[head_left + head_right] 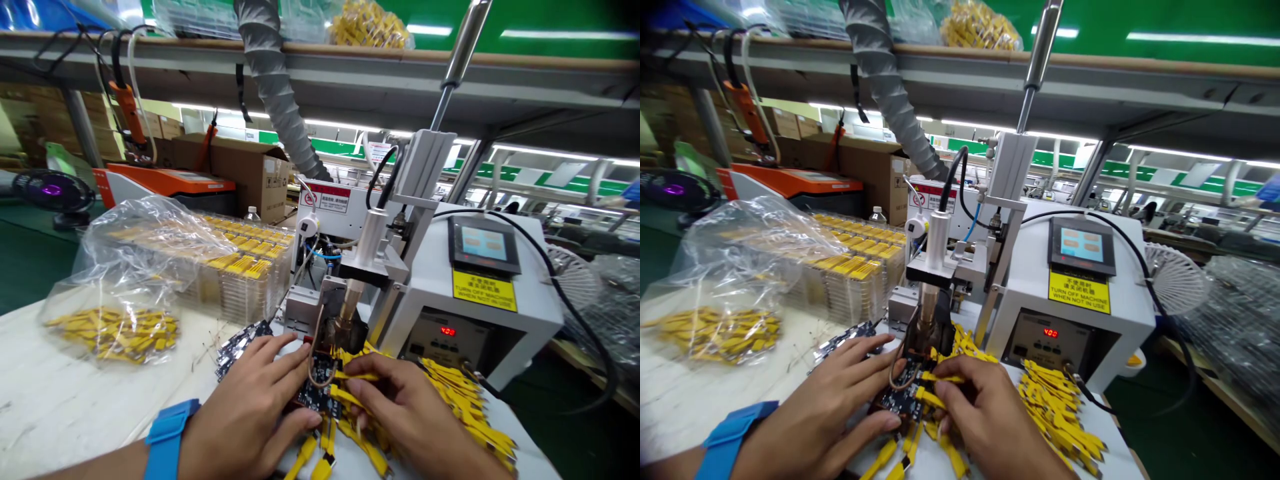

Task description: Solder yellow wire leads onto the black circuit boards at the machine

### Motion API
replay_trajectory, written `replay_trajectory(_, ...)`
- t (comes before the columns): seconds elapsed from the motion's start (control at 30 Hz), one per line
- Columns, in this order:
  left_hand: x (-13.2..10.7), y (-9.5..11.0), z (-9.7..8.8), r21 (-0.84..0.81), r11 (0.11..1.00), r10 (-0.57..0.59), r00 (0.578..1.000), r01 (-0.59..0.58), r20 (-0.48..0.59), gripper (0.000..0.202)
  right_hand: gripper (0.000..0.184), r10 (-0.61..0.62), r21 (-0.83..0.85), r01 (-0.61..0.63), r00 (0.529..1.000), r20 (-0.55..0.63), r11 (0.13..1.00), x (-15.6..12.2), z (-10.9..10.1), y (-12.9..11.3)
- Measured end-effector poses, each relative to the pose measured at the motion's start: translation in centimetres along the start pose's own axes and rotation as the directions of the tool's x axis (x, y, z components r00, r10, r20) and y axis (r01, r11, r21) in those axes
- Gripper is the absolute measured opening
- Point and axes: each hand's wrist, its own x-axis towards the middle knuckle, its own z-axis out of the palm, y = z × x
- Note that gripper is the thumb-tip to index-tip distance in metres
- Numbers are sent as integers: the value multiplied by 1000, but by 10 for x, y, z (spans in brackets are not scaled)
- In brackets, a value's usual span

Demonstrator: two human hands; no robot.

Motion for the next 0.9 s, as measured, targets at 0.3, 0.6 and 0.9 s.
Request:
replay_trajectory(0.3,-8,3,3,-110,991,-74,997,71,-18,68,27,81,168,-91,995,63,982,-4,-6,-8)
replay_trajectory(0.6,1,7,-2,-250,962,-106,994,106,14,65,16,-90,-93,93,995,41,991,-6,-3,-7)
replay_trajectory(0.9,6,-30,-39,-262,963,-52,996,68,70,30,14,-32,-53,40,989,144,998,-13,-5,-9)
